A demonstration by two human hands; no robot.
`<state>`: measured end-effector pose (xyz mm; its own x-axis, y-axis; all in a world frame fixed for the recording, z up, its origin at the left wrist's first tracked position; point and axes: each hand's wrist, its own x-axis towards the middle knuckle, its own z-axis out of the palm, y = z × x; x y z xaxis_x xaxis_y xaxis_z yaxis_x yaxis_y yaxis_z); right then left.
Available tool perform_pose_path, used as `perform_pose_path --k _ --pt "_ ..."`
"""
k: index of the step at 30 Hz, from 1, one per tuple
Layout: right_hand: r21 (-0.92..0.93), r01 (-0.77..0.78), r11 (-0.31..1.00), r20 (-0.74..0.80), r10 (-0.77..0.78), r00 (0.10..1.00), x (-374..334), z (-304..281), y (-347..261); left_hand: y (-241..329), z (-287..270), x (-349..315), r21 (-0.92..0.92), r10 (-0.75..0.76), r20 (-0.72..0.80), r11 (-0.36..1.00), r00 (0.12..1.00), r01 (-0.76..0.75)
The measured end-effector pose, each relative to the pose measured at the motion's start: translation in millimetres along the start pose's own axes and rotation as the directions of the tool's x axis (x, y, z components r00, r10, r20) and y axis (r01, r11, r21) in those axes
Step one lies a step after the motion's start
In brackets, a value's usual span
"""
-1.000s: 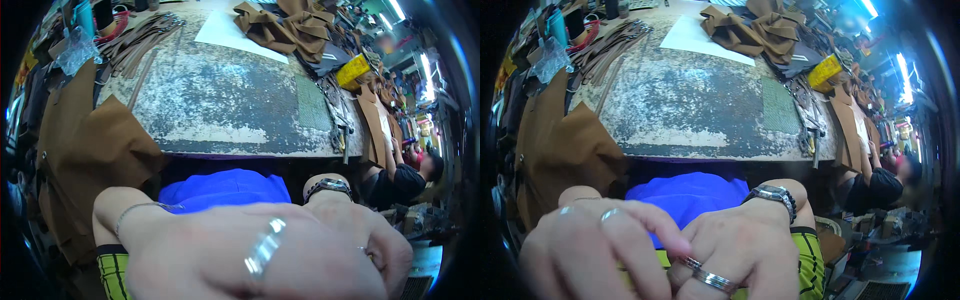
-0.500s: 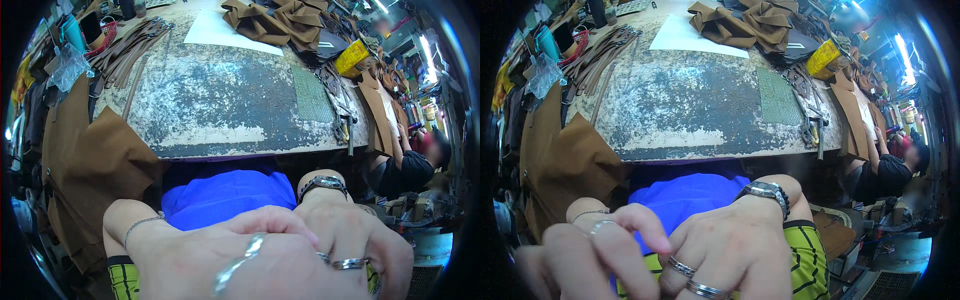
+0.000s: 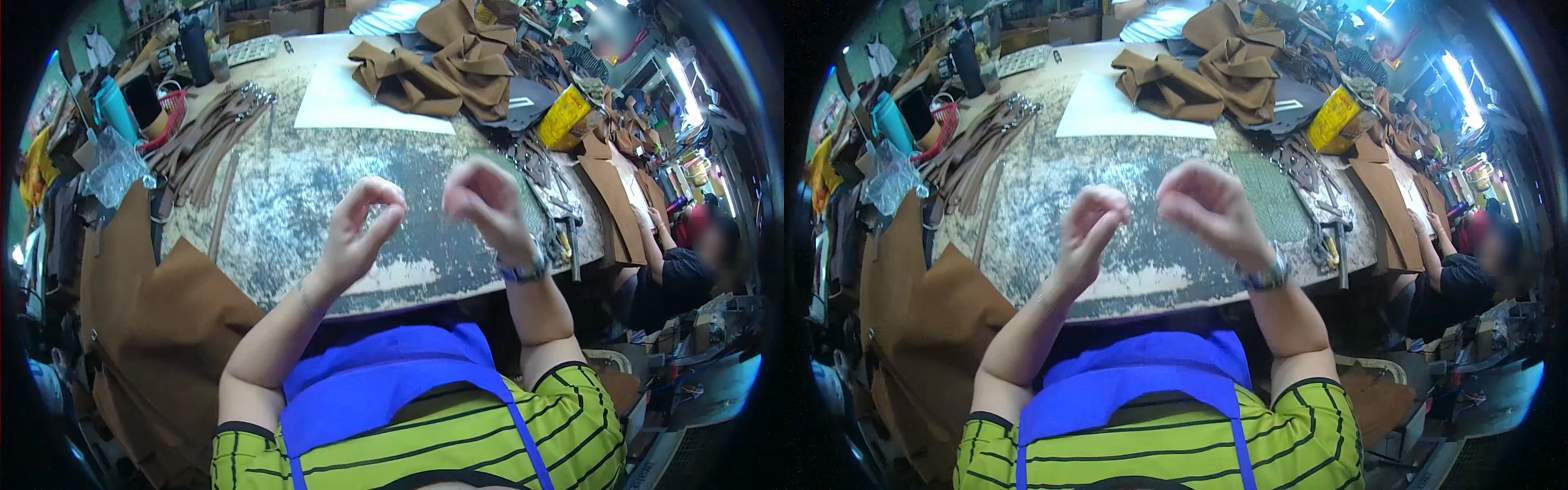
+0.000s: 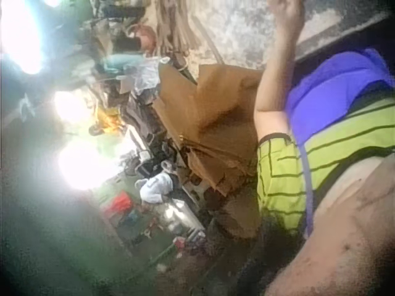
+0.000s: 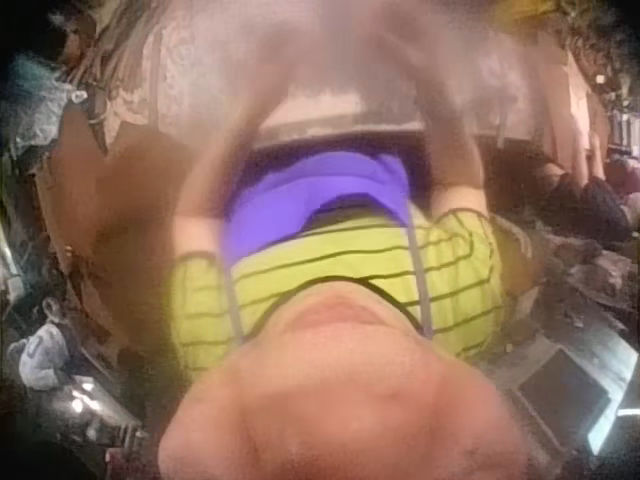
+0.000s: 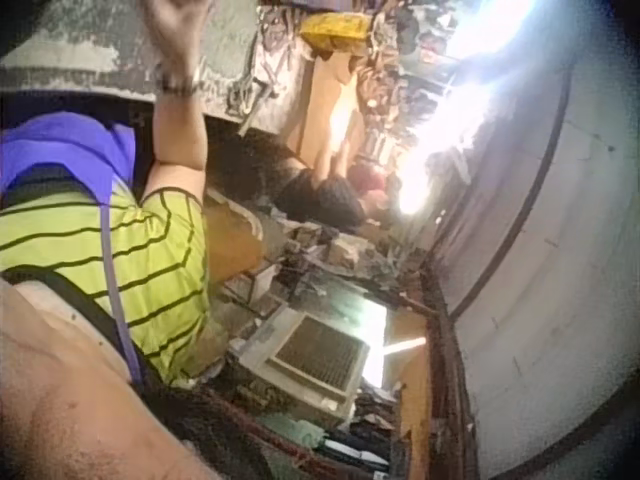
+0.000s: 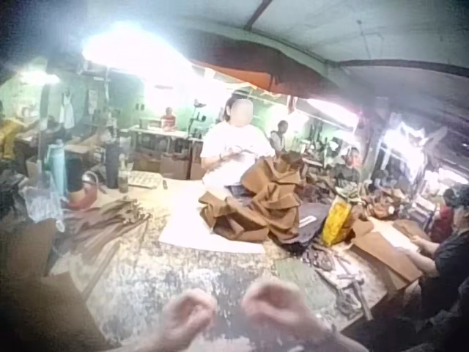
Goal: Assembling leather straps onto a leather bag panel using adhesive, a hammer for securing, and scissors for trimming.
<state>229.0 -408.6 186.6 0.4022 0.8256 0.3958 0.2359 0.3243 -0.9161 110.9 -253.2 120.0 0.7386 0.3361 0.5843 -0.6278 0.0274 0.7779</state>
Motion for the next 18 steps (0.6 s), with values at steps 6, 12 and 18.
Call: perform_pose_path --k 6,12,18 --pt "-0.227 -0.208 0.951 -0.318 0.129 0.939 80.2 -116.0 149.6 -145.0 -52.5 1.4 0.092 -0.368 -0.22 0.914 0.904 0.395" --pt "-0.864 -0.26 0.431 -0.331 -0.098 0.939 151.3 -169.0 218.9 -151.6 -64.9 5.9 0.117 -0.401 -0.219 0.894 0.889 0.432" --pt "-0.817 -0.569 0.095 -0.57 0.018 0.822 207.9 -172.8 235.3 -146.7 -58.7 8.1 0.175 -0.444 -0.196 0.861 0.874 0.477"
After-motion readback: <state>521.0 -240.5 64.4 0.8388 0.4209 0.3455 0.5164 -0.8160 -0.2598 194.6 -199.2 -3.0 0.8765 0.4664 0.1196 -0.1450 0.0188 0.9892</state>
